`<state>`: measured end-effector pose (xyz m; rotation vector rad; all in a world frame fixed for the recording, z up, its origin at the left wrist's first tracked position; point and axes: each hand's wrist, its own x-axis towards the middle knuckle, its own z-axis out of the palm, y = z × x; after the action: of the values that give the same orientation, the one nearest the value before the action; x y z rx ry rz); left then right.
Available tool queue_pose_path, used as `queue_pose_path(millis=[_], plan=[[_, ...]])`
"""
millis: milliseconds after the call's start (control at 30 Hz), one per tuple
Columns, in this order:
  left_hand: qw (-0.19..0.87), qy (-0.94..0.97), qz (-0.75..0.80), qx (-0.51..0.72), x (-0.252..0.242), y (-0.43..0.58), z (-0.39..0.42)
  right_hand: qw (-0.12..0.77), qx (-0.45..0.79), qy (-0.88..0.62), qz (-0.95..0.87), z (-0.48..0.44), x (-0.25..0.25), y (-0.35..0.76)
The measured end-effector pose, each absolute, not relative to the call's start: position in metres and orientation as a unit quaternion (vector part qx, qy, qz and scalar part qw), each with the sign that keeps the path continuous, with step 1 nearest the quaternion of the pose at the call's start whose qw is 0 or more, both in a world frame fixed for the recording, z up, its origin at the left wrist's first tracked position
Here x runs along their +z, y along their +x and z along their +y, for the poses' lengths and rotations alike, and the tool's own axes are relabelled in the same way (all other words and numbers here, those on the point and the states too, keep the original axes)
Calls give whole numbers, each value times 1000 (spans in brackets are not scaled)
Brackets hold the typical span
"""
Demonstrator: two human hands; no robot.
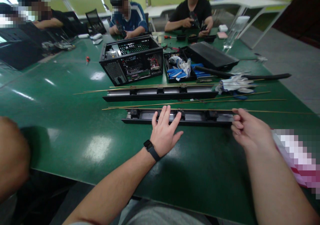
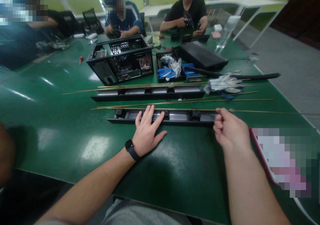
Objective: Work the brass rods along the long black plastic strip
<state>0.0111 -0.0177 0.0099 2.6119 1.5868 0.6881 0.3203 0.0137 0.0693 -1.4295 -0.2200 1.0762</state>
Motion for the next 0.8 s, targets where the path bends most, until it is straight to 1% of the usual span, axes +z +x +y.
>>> queue_pose_path(millis=[300, 500, 800], plan=[[5, 834, 509, 214, 10, 11, -18, 628, 446, -633, -69, 15, 78, 323], [8, 835, 507, 215, 10, 12, -18, 612, 462, -637, -78, 13, 85, 312], [8, 834, 507, 218, 9, 12, -17, 619, 449, -641, -65, 13, 88, 312]])
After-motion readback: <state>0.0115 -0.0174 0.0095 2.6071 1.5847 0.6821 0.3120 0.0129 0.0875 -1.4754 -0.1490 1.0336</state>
